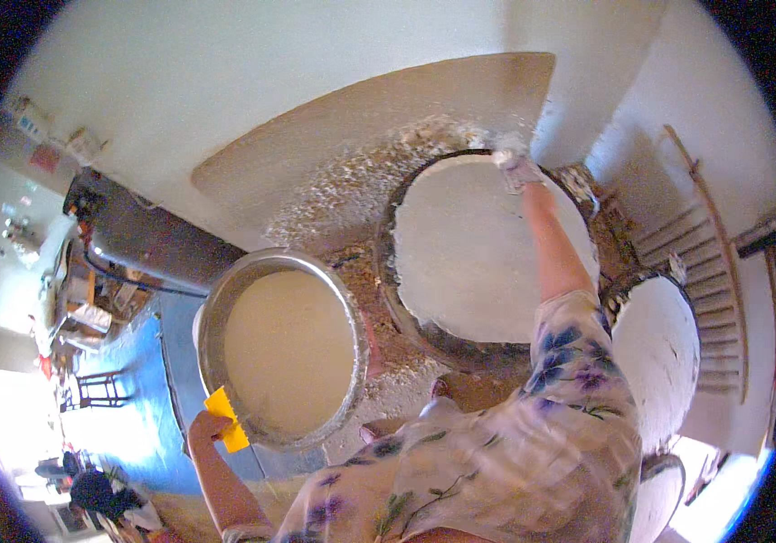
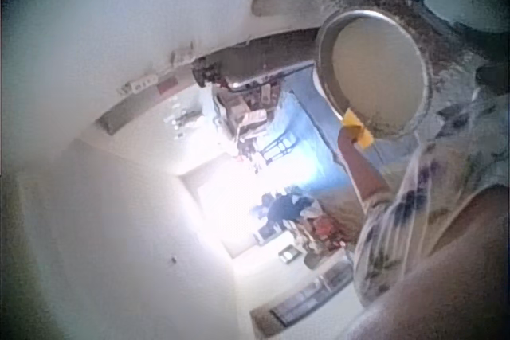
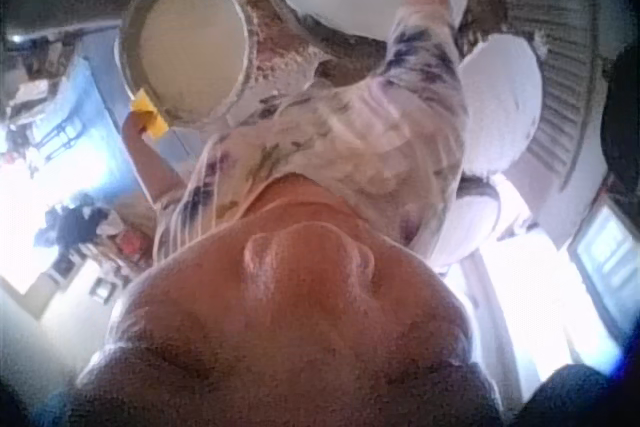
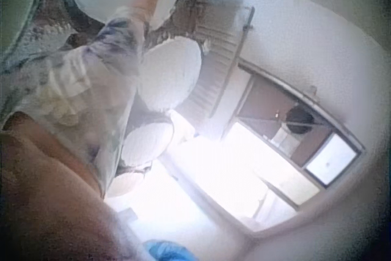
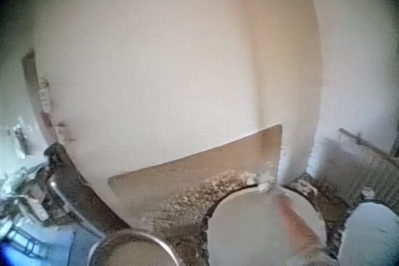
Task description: The person ladles a white batter onto hot circular pans and spreads it into thin round cakes using a yellow spatula. After each cake sets, they lift it off the pan and place it into a stack in a nearby basket.
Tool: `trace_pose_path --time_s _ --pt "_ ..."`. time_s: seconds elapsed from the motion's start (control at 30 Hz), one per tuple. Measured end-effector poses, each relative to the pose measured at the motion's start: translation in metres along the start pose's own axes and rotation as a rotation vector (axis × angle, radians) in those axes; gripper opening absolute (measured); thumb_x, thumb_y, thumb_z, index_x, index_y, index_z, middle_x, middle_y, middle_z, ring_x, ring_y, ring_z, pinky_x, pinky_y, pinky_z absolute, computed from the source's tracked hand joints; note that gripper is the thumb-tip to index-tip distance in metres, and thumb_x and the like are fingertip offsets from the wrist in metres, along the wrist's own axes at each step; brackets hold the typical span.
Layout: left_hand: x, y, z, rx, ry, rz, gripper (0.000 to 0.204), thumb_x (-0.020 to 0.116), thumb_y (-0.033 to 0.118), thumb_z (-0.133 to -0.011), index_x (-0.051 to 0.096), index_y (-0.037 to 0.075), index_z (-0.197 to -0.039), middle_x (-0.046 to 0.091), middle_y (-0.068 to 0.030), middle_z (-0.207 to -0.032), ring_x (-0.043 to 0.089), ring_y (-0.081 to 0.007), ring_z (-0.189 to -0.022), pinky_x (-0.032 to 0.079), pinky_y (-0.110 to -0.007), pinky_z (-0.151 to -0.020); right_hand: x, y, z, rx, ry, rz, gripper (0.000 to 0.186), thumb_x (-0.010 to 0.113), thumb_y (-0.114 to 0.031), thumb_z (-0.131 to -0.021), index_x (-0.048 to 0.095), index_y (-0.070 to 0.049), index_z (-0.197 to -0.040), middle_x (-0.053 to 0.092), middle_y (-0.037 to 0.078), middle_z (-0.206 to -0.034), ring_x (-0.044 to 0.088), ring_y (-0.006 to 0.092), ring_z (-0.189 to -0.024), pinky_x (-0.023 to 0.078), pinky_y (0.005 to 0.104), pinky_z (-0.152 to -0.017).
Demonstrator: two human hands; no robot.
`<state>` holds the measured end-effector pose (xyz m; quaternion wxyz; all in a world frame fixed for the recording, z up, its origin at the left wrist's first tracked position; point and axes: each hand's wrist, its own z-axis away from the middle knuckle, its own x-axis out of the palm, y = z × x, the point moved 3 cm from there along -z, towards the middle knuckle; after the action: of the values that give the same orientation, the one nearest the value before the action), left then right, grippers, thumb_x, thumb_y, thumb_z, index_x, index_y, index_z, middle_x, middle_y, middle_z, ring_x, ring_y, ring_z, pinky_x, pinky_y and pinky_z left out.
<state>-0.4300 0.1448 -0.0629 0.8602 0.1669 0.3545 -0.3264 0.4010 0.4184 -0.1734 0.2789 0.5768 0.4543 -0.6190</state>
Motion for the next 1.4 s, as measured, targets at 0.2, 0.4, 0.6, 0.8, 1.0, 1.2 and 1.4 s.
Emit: trace_pose_path --time_s 0.2,0.4,0.6,0.8,1.0,1.2,1.4 --pt "-0.001 0.013 0.009 0.016 0.011 -0.026 0.024 0.073 0.020 -0.063 0.061 0.001 -0.073 0.060 -0.0094 -0.065 0.056 -0.0181 -0.052 0.045 -0.032 -0.043 0.031 -0.186 0.065 -0.409 -0.379 -0.391 0.023 0.048 -0.024 -0.077 0.059 -0.009 -0.088 0.057 0.022 -0.081 0.057 0.0353 -0.080 0.045 0.0450 -0.067" --pt "-0.004 0.004 -0.005 0.045 0.008 -0.110 0.025 0.069 0.024 -0.066 0.062 0.000 -0.071 0.060 -0.0095 -0.060 0.056 -0.0187 -0.048 0.046 -0.031 -0.043 0.019 -0.254 0.289 -0.869 -0.489 -0.356 0.044 0.047 -0.046 -0.079 0.052 -0.005 -0.091 0.057 0.021 -0.080 0.056 0.0366 -0.074 0.045 0.0451 -0.065" --pt "0.010 -0.020 0.008 0.168 0.012 -0.252 0.033 0.068 0.030 -0.065 0.063 0.000 -0.078 0.063 -0.0127 -0.069 0.062 -0.0212 -0.058 0.050 -0.032 -0.052 0.000 -0.262 0.453 -0.934 -0.506 -0.550 0.045 0.064 -0.020 -0.069 0.049 -0.013 -0.111 0.058 0.012 -0.081 0.058 0.0266 -0.062 0.048 0.0371 -0.053" --pt "0.081 -0.081 0.057 0.395 0.157 -0.633 0.043 0.058 0.043 -0.069 0.064 0.002 -0.083 0.063 -0.0169 -0.082 0.061 -0.0316 -0.080 0.048 -0.040 -0.070 0.076 -0.262 0.559 -0.072 -1.530 -1.175 0.033 0.062 -0.014 -0.071 0.051 -0.002 -0.100 0.060 0.011 -0.077 0.059 0.0179 -0.066 0.048 0.0307 -0.053" --pt "0.143 -0.150 0.056 0.466 0.195 -0.427 0.048 0.055 0.045 -0.069 0.063 -0.001 -0.078 0.060 -0.0231 -0.081 0.059 -0.0355 -0.081 0.047 -0.042 -0.072 0.139 -0.245 0.634 0.086 -1.488 -1.226 0.021 0.060 -0.020 -0.076 0.057 -0.002 -0.084 0.061 0.012 -0.076 0.060 0.0178 -0.066 0.051 0.0325 -0.058" --pt "0.138 -0.151 0.070 0.647 0.251 -0.162 0.043 0.060 0.037 -0.070 0.061 -0.002 -0.085 0.061 -0.0216 -0.082 0.058 -0.0359 -0.083 0.047 -0.040 -0.072 0.077 -0.211 0.637 0.011 -1.009 -0.862 0.025 0.061 -0.028 -0.076 0.059 -0.004 -0.070 0.061 0.008 -0.069 0.058 0.0170 -0.055 0.050 0.0309 -0.052" --pt "0.130 -0.086 0.126 0.994 -0.087 0.489 0.040 0.054 0.028 -0.082 0.049 -0.002 -0.108 0.056 -0.0145 -0.105 0.053 -0.0243 -0.096 0.042 -0.033 -0.082 -0.047 -0.208 0.654 -0.153 -0.587 -0.655 0.024 0.060 -0.033 -0.076 0.062 -0.013 -0.088 0.061 0.015 -0.079 0.059 0.0311 -0.072 0.048 0.0400 -0.066"
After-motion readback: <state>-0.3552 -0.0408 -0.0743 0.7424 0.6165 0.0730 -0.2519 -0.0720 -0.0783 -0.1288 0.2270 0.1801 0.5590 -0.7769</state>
